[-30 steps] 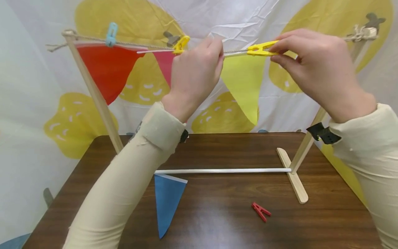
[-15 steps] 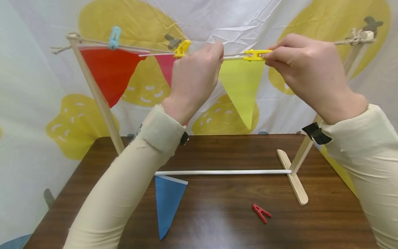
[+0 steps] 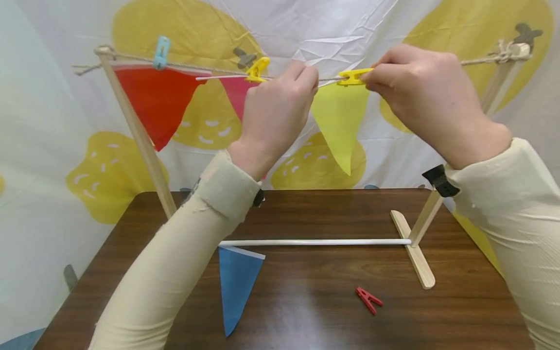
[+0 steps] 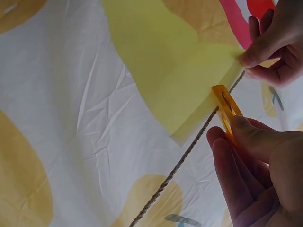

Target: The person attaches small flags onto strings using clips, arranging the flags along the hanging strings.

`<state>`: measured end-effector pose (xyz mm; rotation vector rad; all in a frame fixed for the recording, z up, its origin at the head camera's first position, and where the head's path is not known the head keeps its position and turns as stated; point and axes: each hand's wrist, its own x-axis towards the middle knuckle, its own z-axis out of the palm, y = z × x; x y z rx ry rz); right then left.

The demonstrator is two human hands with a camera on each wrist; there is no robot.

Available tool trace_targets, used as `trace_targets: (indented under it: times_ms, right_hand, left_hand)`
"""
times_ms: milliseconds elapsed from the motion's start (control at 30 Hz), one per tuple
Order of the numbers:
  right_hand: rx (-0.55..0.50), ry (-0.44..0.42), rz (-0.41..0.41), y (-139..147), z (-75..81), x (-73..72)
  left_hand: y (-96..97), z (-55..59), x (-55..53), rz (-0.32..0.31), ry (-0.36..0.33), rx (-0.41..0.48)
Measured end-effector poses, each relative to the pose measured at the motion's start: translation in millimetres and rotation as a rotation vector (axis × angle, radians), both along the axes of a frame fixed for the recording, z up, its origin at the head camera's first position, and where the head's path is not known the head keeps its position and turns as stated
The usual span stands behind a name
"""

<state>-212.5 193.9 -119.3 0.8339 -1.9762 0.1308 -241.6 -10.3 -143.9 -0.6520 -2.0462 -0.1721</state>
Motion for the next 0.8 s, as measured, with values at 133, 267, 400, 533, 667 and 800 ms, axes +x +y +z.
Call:
trace_targets:
  times_ms: [133,267,400,533,667,800]
  right_hand:
    - [0.001,-0.014,-0.009,-2.7,-0.1,-0.1]
    - [0.02,-0.008,-0.011,-4.5,-0.2,0.0]
    - [0.033,-0.009,0.0,-4.8,0.1,-0.8]
    - [0.027,-0.009,0.004,-4.5,-0.1,-2.0]
    - [0.028,-0.004,-0.018,-3.7,0.0,-2.5]
    - [0.04,0.016,-0.051,-3.2,-1.0,-3.5]
  left_hand:
    - [-0.5,-1.3,-0.4,-0.012,0.004,-0.005]
    - [-1.6,-1.7,-0.7,-0.023,-0.005,-0.011]
    - [-2.6,-2.0,-1.0,-0.028,-0.014,-0.018]
    - [-3.5,-2.5,-1.5,-0.037,-0.015,-0.011]
    - [-4.6,-3.4,-3.4,-0.059,0.005,0.005]
    - [-5.8,-4.8,-5.0,-0.066,0.023,0.027]
